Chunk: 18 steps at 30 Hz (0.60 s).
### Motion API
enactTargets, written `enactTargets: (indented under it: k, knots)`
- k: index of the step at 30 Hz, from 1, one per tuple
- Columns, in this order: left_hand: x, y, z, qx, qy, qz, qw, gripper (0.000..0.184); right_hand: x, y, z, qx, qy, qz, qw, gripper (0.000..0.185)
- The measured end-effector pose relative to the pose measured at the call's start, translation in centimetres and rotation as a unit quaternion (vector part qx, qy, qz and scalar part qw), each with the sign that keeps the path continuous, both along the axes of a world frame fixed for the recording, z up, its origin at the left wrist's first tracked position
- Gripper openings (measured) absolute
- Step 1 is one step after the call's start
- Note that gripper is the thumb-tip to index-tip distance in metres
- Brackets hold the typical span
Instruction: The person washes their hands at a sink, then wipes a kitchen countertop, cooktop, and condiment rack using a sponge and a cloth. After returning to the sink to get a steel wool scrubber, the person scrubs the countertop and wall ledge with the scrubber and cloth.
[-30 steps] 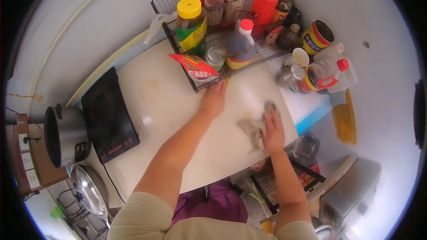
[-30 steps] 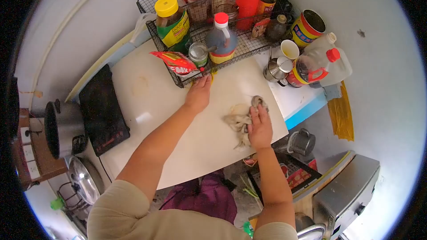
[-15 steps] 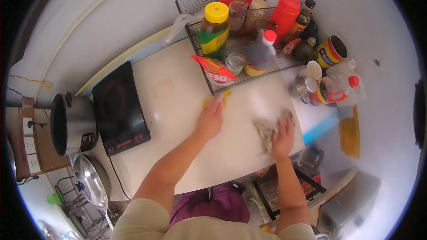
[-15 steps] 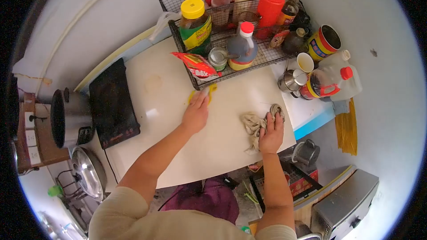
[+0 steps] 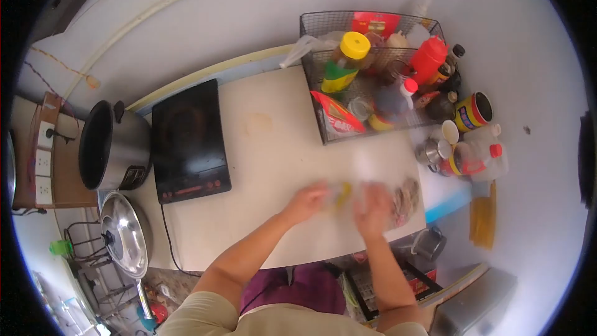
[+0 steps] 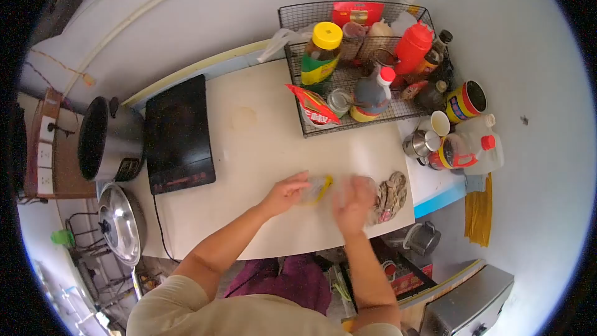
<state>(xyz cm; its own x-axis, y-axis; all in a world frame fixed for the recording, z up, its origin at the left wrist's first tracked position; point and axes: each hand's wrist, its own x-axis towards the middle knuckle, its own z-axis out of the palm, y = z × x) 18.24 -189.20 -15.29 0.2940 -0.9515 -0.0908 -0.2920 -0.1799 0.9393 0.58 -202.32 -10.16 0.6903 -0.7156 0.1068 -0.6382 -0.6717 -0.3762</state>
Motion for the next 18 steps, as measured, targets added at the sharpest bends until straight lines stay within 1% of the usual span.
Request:
enactTargets:
  k: [1, 2, 3, 5, 6, 8, 9, 11, 13, 18]
  knots:
    - [0.6, 0.2, 0.1, -0.018, 0.024, 0.048, 0.998, 0.039, 2.0, 1.7, -0.9, 0.109, -0.036, 0.022, 0.993, 0.056]
    - [1.1, 0.7, 0.1, -0.035, 0.049, 0.096, 0.994, 0.040, 3.6, 3.2, -2.7, 0.130, -0.049, 0.040, 0.990, 0.059]
    - [1.6, 1.4, 0.5, -0.024, -0.006, 0.125, 0.992, 0.042, 5.0, 4.6, -4.4, 0.151, -0.061, 0.059, 0.985, 0.063]
    - [2.9, 3.5, 1.8, 0.003, -0.115, 0.182, 0.977, 0.046, 7.5, 6.8, -5.5, 0.081, -0.054, 0.087, 0.991, 0.065]
    - [3.4, 4.8, 1.8, -0.001, -0.173, 0.192, 0.966, 0.046, 8.7, 7.7, -5.8, 0.045, -0.051, 0.101, 0.993, 0.067]
    - [3.8, 7.7, 1.7, -0.003, -0.284, 0.209, 0.936, 0.048, 11.3, 9.3, -5.8, 0.047, -0.019, 0.150, 0.987, 0.069]
    - [4.0, 9.0, 1.6, 0.009, -0.307, 0.198, 0.931, 0.048, 12.5, 9.8, -5.8, 0.048, -0.002, 0.173, 0.984, 0.070]
    - [4.6, 10.8, 1.3, 0.033, -0.350, 0.179, 0.919, 0.050, 15.5, 9.7, -5.9, 0.019, 0.002, 0.181, 0.983, 0.069]
    - [5.4, 11.7, 1.0, 0.061, -0.362, 0.159, 0.916, 0.051, 19.1, 8.5, -6.5, -0.004, 0.005, 0.181, 0.983, 0.069]
    - [6.4, 12.4, -0.2, 0.097, -0.357, 0.097, 0.924, 0.056, 28.3, 0.7, -9.0, -0.061, 0.007, 0.146, 0.987, 0.069]
